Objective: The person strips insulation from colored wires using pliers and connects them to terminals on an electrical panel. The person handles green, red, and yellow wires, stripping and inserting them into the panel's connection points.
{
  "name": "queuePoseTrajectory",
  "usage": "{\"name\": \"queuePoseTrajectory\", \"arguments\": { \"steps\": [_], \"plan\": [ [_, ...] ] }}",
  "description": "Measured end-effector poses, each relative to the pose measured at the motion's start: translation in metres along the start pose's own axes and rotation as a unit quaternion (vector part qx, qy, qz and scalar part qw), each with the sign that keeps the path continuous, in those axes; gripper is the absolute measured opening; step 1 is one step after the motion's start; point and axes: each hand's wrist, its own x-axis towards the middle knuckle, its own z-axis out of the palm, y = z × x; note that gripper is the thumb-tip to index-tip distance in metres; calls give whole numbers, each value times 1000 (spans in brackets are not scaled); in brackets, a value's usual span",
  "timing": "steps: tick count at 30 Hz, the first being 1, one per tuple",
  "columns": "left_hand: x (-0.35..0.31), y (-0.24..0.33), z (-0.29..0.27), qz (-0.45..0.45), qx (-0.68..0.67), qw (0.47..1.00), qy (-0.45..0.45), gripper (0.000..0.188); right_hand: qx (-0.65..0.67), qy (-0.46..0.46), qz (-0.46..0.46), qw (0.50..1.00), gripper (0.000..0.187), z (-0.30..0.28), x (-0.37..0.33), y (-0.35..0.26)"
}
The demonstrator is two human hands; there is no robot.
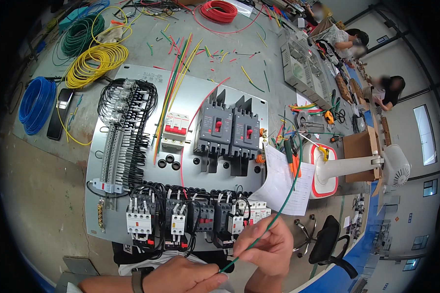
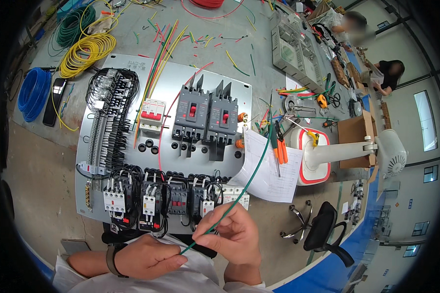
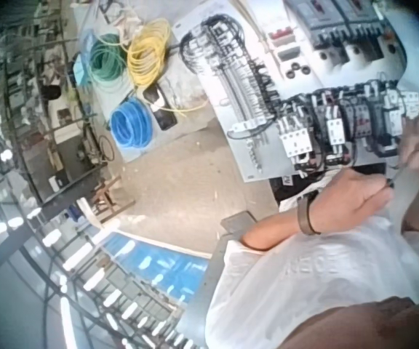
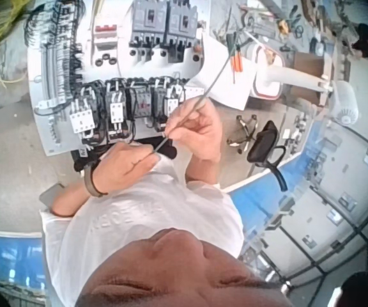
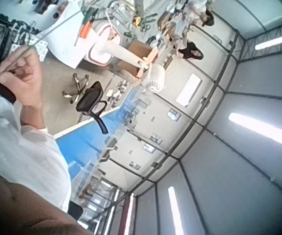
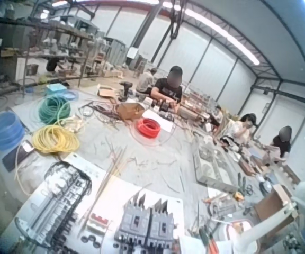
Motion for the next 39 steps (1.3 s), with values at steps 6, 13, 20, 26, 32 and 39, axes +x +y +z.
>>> {"name": "queuePoseTrajectory", "arguments": {
  "steps": [6, 13, 20, 26, 32, 39],
  "plan": [
    [-18, -6, 12, -49, 15, 998, -21, 37, -48, 48, -49, 997, 37, -34, 12, -9],
    [-42, -10, 21, -60, 86, 994, -24, 35, -125, 81, -51, 988, 39, -81, 42, -31],
    [-63, -9, 28, -98, 72, 993, -8, 27, -155, 80, -48, 983, 33, -121, 78, -58],
    [-75, -9, 24, -104, 105, 989, -21, 25, -170, 71, -26, 983, 24, -151, 104, -76],
    [-82, -3, 18, -103, 71, 992, -30, 24, -159, 81, -16, 984, 15, -185, 127, -94],
    [-82, 2, 10, -98, -1, 995, -30, 26, -111, 92, 0, 990, 12, -211, 147, -91]
  ]
}}
